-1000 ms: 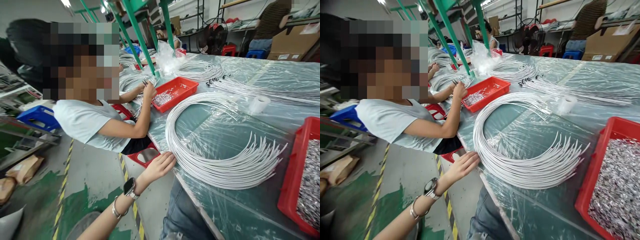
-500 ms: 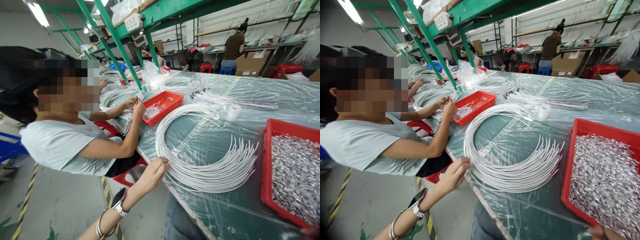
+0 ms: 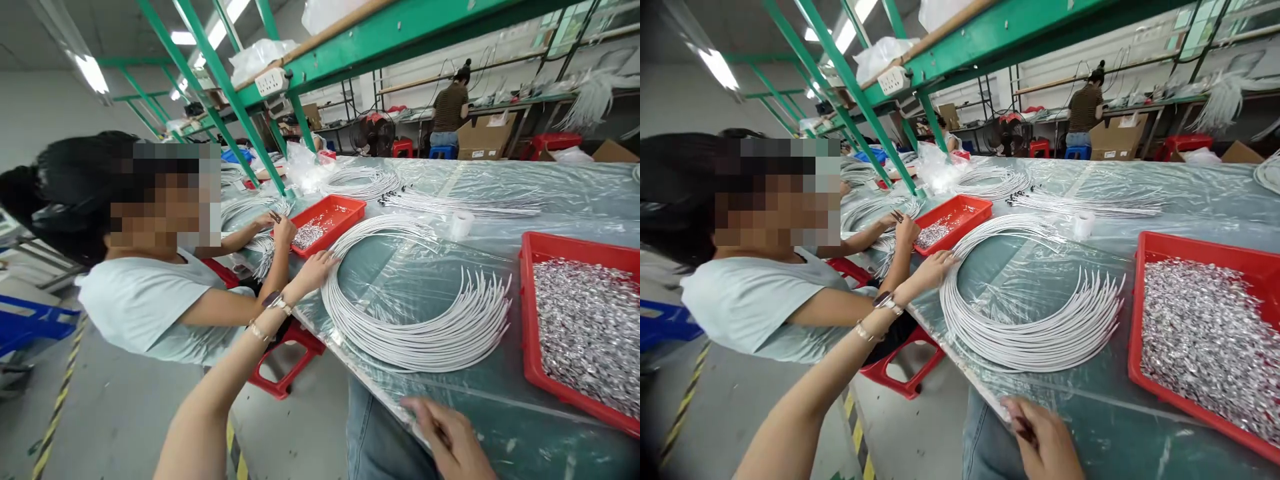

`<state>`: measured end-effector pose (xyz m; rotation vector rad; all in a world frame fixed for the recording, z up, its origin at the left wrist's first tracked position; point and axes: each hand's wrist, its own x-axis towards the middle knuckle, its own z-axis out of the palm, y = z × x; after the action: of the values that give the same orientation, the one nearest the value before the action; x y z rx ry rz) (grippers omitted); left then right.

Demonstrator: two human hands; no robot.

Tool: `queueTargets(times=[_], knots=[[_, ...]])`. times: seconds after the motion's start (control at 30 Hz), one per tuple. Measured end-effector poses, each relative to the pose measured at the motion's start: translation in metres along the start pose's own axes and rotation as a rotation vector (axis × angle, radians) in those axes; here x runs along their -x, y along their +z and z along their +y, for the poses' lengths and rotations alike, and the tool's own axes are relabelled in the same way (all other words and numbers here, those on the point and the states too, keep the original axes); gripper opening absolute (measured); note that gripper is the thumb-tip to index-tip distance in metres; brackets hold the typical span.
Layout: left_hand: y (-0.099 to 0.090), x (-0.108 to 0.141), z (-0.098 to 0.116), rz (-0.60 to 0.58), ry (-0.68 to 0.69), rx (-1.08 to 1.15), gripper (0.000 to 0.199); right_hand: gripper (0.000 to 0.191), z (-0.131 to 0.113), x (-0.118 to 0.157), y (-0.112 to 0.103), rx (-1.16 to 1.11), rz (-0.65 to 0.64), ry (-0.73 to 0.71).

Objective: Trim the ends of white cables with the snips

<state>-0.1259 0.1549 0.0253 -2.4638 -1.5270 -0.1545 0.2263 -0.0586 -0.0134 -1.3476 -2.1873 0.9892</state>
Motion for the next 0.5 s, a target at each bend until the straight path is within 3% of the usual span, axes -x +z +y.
queueTargets(times=[0.1, 0.3, 0.5], knots=[[0.006, -0.019, -0.011, -0.101, 0.122, -0.01, 0.034, 0.057, -0.008, -0.036, 0.008, 0.202, -0.036, -0.006], [0.003, -0.012, -0.02, -0.19, 0.282, -0.025, 0.032, 0.026, -0.022, -0.056, 0.018, 0.509, -0.047, 0.051], [0.006, 0.011, -0.013, -0.169, 0.224, -0.035, 0.035, 0.018, -0.017, -0.053, 0.008, 0.716, -0.108, -0.004]])
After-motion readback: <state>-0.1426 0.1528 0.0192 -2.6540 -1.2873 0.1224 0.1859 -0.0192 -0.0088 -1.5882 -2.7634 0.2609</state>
